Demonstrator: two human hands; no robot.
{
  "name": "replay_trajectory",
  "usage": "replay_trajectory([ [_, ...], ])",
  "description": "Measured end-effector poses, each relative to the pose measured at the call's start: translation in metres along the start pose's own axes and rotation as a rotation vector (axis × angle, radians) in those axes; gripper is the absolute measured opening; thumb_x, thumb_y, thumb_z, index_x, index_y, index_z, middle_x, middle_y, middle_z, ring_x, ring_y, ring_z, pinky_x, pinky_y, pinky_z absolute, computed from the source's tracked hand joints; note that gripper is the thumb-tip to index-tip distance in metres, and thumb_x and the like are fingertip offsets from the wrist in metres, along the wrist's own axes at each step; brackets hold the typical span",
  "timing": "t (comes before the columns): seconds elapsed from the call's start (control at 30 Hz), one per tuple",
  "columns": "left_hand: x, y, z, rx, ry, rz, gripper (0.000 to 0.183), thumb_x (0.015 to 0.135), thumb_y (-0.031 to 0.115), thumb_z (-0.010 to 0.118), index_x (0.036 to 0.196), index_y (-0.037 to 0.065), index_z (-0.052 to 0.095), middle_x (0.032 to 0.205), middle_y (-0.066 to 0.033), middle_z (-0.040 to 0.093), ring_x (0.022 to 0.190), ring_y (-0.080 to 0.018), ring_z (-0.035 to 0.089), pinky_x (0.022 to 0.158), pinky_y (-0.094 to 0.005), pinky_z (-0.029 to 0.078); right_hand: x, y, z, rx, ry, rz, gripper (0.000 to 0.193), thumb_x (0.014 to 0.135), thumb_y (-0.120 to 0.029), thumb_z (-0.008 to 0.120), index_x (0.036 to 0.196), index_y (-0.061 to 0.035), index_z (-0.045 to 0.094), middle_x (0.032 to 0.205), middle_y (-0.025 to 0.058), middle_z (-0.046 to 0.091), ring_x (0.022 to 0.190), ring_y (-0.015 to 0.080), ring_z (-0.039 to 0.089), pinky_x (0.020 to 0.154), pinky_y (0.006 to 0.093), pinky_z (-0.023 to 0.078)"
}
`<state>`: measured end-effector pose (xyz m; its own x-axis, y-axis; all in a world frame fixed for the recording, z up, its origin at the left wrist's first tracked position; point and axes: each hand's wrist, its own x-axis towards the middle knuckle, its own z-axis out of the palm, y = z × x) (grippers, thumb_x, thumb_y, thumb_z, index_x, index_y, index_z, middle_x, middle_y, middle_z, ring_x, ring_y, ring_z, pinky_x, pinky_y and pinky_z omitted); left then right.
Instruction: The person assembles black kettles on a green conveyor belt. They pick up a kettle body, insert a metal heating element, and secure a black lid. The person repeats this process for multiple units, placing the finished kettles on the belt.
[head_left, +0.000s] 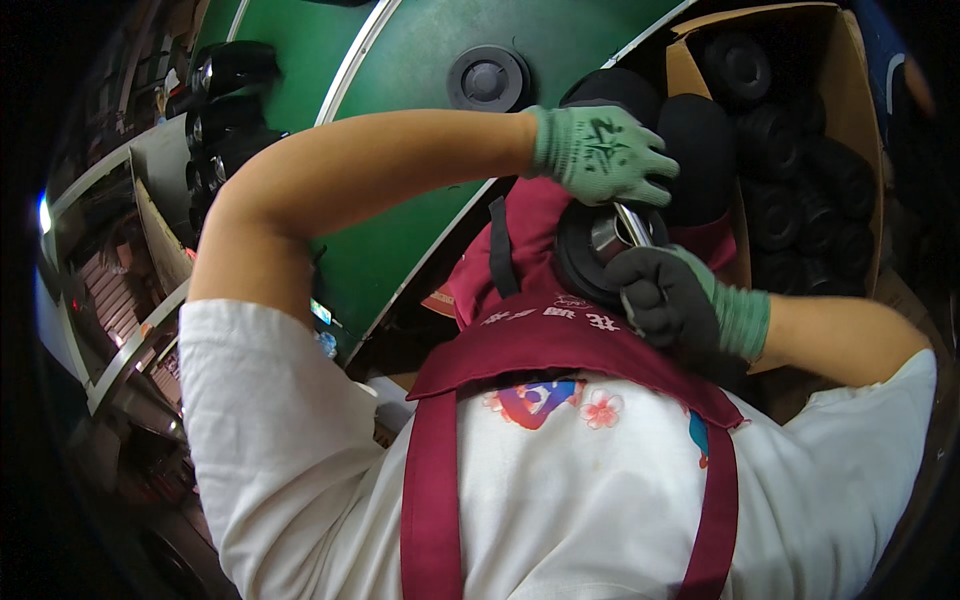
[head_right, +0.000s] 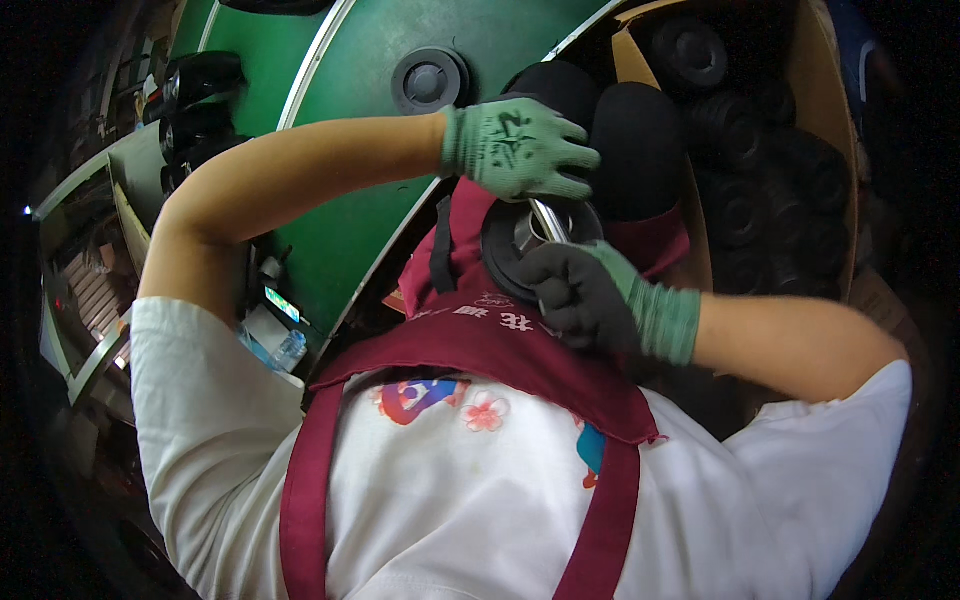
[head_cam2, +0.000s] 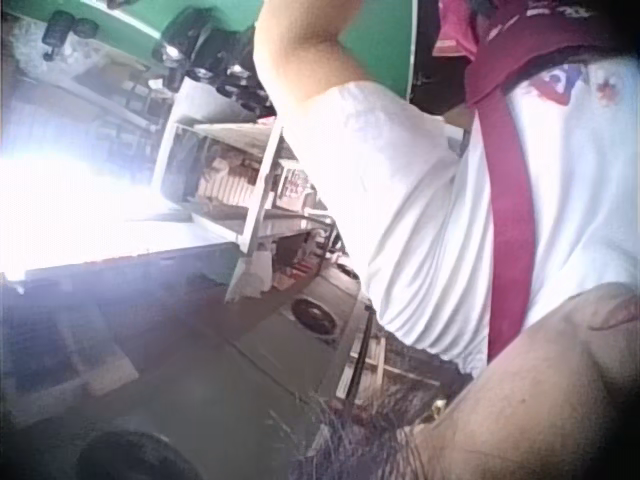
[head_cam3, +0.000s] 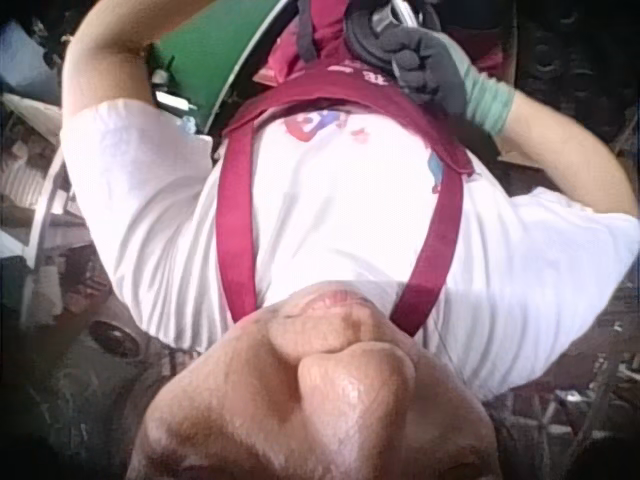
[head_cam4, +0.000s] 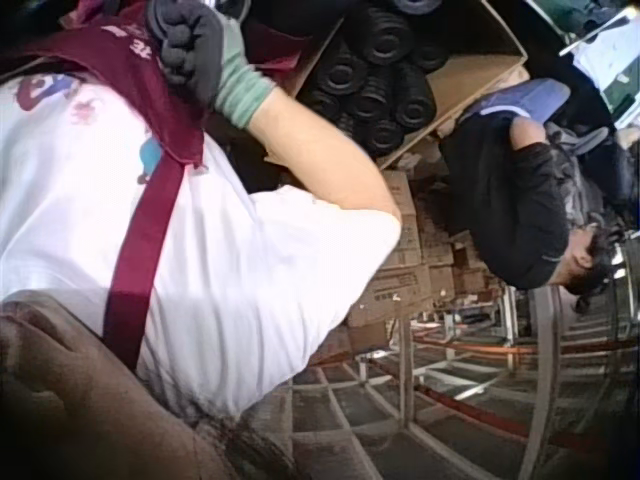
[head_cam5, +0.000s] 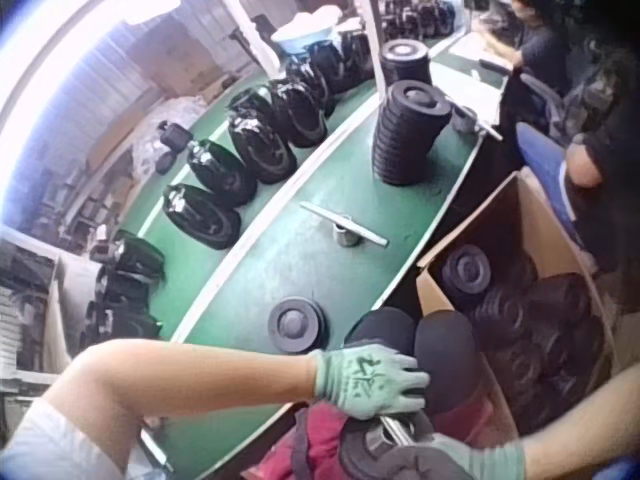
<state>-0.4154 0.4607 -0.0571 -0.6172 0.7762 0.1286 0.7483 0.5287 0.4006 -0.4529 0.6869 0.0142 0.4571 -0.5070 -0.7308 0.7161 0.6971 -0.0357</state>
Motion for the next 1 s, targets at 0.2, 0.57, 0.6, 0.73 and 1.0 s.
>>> replay_trajectory([
  [0.2, 0.048, -0.022, 0.016, -0.046, 0.100, 0.257, 0.024, 0.087, 0.026, 0.062, 0.108, 0.018, 0.070, 0.120, -0.0075, 0.062, 0.097, -0.0277, 0.066, 0.076, -0.0388, 0.058, 0.032, 0.042, 0.037, 0.093, 0.243, -0.541, 0.036, 0.104, -0.026, 0.047, 0.069, -0.0178, 0.042, 0.056, -0.0039, 0.033, 0.045, 0.0105, 0.033, 0.042, 0.0281, 0.025],
  [0.57, 0.000, 0.020, -0.002, -0.208, 0.857, -0.742, 0.083, 0.073, 0.029, 0.082, 0.144, 0.004, 0.047, 0.138, -0.0183, 0.052, 0.128, -0.0406, 0.050, 0.106, -0.0497, 0.042, -0.068, -0.060, -0.025, -0.743, 0.787, -0.181, 0.026, 0.098, -0.034, 0.067, 0.098, -0.0086, 0.072, 0.074, 0.0030, 0.070, 0.056, 0.0122, 0.064, 0.050, 0.0279, 0.050],
  [0.6, -0.013, 0.032, 0.010, -0.301, 0.893, -0.821, 0.086, 0.073, 0.035, 0.083, 0.145, 0.004, 0.047, 0.136, -0.0202, 0.053, 0.126, -0.0428, 0.050, 0.107, -0.0523, 0.041, -0.059, -0.066, -0.053, -1.044, 0.968, -0.462, 0.028, 0.098, -0.035, 0.067, 0.099, -0.0071, 0.072, 0.076, 0.0030, 0.070, 0.057, 0.0126, 0.065, 0.051, 0.0288, 0.051],
  [0.73, -0.032, 0.111, 0.028, -0.337, 0.455, -0.535, 0.092, 0.061, 0.050, 0.089, 0.138, 0.010, 0.057, 0.142, -0.0199, 0.049, 0.138, -0.0496, 0.040, 0.111, -0.0577, 0.039, 0.021, -0.157, -0.062, -0.918, 0.710, -0.572, 0.042, 0.095, -0.045, 0.070, 0.099, -0.0030, 0.071, 0.075, 0.0058, 0.071, 0.060, 0.0176, 0.068, 0.056, 0.0341, 0.054],
  [1.0, -0.095, 0.174, -0.008, -0.124, 0.881, -0.648, 0.062, 0.071, 0.023, 0.086, 0.127, 0.010, 0.062, 0.140, -0.0173, 0.051, 0.139, -0.0494, 0.043, 0.113, -0.0603, 0.039, 0.202, -0.257, -0.092, -1.804, 0.634, -0.477, 0.083, 0.089, -0.075, 0.053, 0.132, -0.0041, 0.058, 0.118, 0.0254, 0.066, 0.108, 0.0381, 0.068, 0.094, 0.0464, 0.052],
])
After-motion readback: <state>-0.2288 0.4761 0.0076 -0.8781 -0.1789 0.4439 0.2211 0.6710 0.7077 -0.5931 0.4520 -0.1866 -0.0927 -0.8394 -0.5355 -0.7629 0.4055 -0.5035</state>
